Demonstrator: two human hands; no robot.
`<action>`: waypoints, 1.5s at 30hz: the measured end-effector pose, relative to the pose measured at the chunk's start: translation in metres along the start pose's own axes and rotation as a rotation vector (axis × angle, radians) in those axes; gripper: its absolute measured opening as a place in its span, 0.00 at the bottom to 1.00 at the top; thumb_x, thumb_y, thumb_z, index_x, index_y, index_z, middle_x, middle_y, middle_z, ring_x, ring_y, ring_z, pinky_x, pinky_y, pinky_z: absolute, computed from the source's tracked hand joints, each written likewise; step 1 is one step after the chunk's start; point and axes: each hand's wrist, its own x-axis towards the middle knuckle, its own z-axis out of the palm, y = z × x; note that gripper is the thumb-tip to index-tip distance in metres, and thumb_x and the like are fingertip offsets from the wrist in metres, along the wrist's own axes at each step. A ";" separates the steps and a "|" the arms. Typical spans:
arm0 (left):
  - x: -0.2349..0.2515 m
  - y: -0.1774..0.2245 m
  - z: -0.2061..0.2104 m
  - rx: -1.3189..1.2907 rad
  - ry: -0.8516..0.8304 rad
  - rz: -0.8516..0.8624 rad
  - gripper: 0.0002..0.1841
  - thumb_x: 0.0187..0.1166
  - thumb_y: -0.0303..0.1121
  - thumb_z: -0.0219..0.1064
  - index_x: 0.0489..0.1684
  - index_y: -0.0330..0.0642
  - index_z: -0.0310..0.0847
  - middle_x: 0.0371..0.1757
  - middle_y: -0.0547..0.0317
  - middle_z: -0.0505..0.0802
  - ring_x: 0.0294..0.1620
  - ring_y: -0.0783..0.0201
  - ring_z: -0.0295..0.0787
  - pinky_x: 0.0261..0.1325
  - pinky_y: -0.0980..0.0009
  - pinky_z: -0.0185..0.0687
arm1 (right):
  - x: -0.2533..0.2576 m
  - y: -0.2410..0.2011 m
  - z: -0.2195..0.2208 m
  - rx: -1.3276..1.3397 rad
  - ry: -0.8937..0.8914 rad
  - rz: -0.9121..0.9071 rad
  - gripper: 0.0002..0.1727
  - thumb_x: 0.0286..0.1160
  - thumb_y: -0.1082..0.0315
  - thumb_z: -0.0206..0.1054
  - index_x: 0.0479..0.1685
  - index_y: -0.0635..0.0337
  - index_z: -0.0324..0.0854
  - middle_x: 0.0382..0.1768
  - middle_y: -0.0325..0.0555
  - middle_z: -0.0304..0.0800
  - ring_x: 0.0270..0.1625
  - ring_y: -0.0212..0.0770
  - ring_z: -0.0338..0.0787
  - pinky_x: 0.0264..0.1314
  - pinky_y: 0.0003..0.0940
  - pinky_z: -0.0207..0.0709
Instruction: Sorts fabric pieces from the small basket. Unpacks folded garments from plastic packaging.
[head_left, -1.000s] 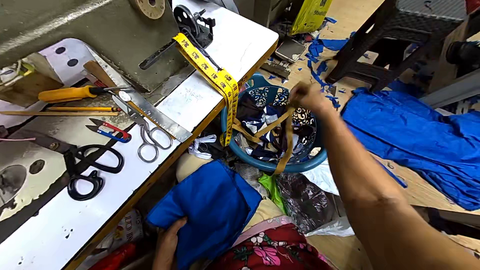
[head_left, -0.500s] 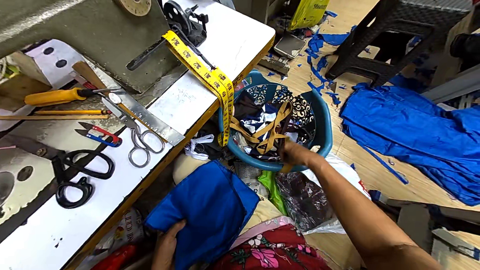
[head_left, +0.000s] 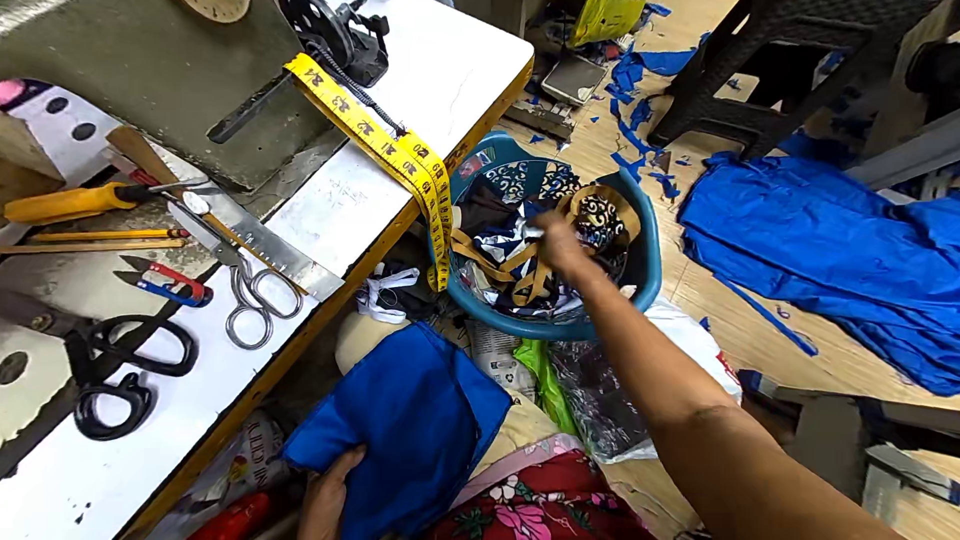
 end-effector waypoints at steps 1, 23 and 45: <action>0.000 0.000 0.000 0.003 0.012 -0.013 0.13 0.69 0.17 0.63 0.51 0.34 0.75 0.36 0.63 0.93 0.38 0.73 0.92 0.46 0.71 0.90 | 0.003 0.006 0.035 0.035 -0.243 -0.012 0.18 0.70 0.80 0.70 0.60 0.65 0.88 0.65 0.70 0.85 0.70 0.70 0.83 0.74 0.72 0.73; 0.007 0.009 0.014 0.026 -0.037 -0.014 0.11 0.68 0.14 0.59 0.43 0.38 0.75 0.30 0.71 0.91 0.36 0.80 0.90 0.46 0.77 0.88 | 0.017 0.126 -0.027 0.888 0.176 0.649 0.23 0.79 0.78 0.63 0.74 0.56 0.74 0.39 0.47 0.85 0.27 0.35 0.79 0.28 0.33 0.76; 0.005 0.006 0.011 0.036 -0.009 -0.038 0.14 0.69 0.14 0.61 0.51 0.33 0.73 0.36 0.65 0.91 0.39 0.77 0.90 0.49 0.74 0.88 | 0.008 0.055 0.122 -0.168 -0.845 0.009 0.16 0.72 0.67 0.76 0.57 0.63 0.91 0.58 0.66 0.91 0.67 0.68 0.86 0.72 0.73 0.71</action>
